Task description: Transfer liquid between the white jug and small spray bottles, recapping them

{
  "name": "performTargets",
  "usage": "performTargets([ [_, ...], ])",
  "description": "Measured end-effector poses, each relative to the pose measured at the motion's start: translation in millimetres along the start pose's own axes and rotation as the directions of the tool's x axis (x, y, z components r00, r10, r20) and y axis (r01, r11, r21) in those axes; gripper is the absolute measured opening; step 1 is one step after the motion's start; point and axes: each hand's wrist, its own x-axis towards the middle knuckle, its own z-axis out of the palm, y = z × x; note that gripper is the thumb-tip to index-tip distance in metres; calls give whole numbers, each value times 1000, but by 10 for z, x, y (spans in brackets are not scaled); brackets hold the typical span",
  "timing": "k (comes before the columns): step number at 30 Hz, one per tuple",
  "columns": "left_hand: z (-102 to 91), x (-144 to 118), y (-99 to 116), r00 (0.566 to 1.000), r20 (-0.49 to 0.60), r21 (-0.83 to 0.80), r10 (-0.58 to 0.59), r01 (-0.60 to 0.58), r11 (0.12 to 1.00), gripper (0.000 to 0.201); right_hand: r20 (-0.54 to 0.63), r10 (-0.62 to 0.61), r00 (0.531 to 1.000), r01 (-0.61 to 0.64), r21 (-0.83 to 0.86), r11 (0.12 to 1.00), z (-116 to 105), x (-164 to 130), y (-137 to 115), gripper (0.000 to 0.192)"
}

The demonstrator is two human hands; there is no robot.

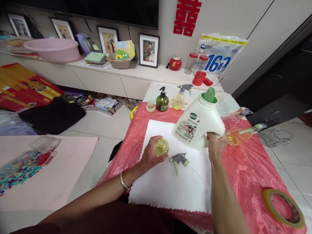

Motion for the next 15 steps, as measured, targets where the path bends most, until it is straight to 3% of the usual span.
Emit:
performTargets([
  [4,0,5,7,1000,-4,4,5,-5,1000,82,90,34,995,-33,-7,999,-147,-30,23,45],
  [8,14,11,11,1000,-20,4,-5,5,1000,80,203,91,975,-62,-144,988,-440,-191,37,63],
  [11,24,13,11,1000,-27,-5,-3,3,1000,80,198,113,974,-54,-282,958,-645,-458,41,79],
  [13,30,12,8,1000,-26,-15,-3,3,1000,80,225,118,967,-33,-348,937,-707,-702,25,75],
  [15,34,7,6,1000,-19,-26,-11,10,1000,83,333,100,938,28,-360,933,-693,-965,6,67],
])
